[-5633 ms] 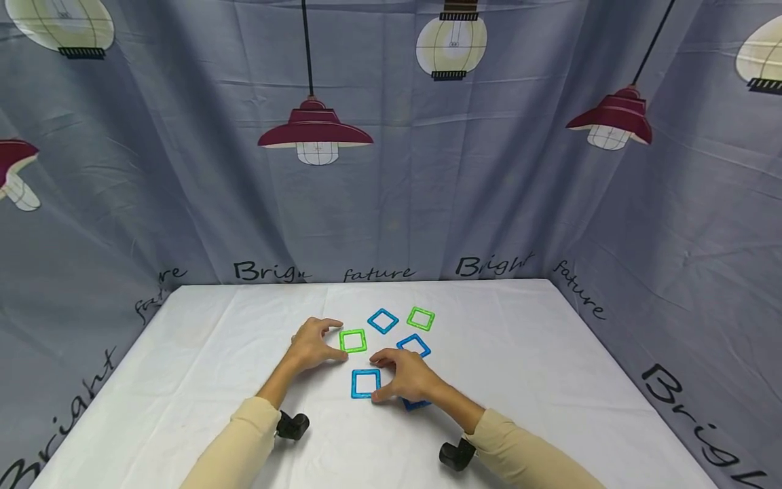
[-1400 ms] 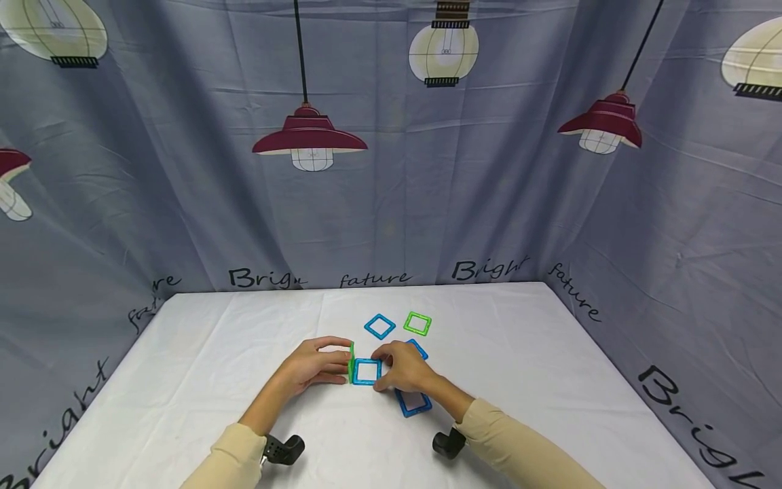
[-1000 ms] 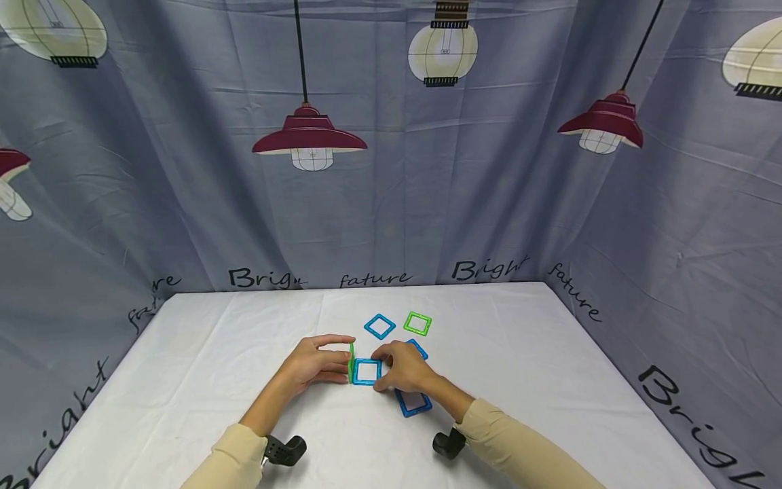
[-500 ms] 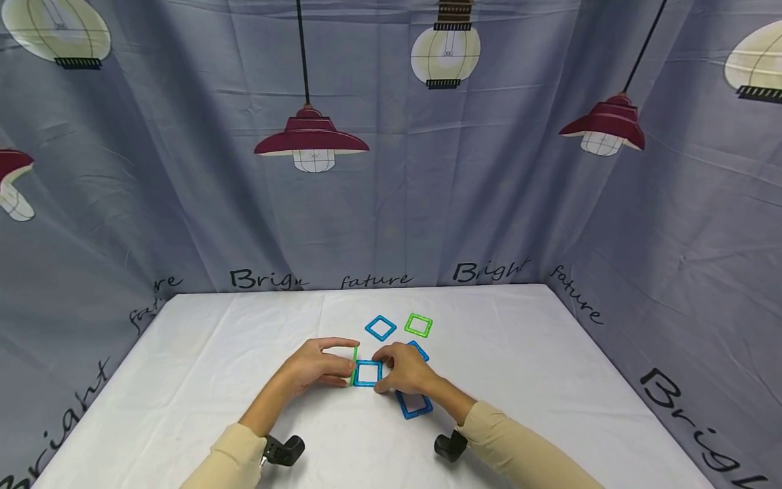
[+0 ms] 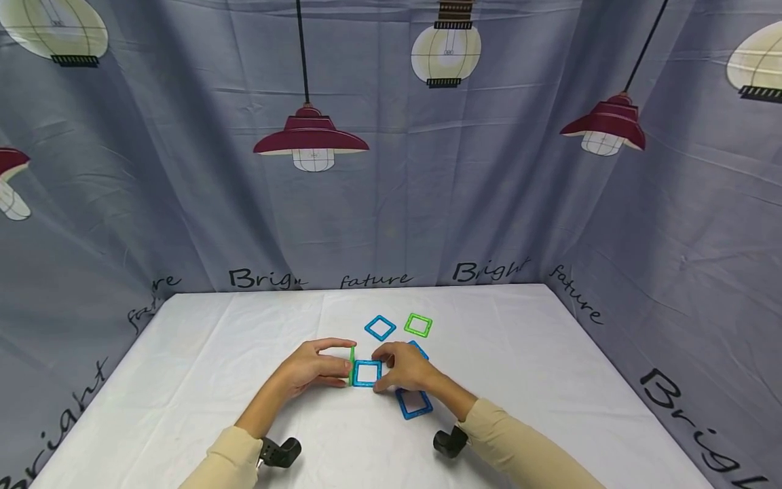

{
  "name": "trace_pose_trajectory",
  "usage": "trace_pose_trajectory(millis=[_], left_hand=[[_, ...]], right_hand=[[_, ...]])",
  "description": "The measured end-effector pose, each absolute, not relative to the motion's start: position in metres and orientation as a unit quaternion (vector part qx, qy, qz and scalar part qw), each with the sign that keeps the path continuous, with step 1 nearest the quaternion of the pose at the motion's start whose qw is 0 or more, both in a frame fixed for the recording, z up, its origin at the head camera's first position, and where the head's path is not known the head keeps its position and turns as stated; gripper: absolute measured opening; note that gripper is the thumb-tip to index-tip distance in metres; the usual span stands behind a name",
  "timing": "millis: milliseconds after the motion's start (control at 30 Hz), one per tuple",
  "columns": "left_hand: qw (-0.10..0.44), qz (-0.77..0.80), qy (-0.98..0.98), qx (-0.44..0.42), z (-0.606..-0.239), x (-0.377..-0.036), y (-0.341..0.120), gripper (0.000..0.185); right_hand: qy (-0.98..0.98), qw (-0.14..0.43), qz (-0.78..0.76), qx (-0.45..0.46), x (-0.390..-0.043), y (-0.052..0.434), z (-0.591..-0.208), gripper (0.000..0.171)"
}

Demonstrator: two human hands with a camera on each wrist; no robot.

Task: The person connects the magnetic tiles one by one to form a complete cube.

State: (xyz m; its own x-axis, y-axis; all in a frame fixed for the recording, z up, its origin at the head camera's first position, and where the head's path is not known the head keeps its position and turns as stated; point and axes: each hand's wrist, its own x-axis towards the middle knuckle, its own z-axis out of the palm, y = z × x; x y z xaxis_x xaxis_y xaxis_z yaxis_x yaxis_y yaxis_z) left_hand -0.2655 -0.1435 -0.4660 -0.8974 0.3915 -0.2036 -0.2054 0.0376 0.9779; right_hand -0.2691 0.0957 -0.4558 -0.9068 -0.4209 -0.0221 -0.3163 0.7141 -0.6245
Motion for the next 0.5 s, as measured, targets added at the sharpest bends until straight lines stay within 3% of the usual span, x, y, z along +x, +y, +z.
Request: trace_pose_trajectory(millis=[100,333,500], left_hand=[[0.217,0.688,0.69,0.067,-0.465,-0.264,-0.144,0.061],[0.214,0.687,0.691,0.064,-0.464,-0.265,-0.144,0.059],[0.216,0.687,0.691,0.064,-0.466,-0.266,-0.144,0.058]], right_hand=[[0.917,0.078,-0.342,-0.191,-0.276,0.098,-0.453,0.054],[0.919,-0.003,-0.378,-0.114,-0.309,0.099,-0.449,0.065],[0.921,-0.015,-0.386,-0.048,-0.328,0.096,-0.456,0.062]])
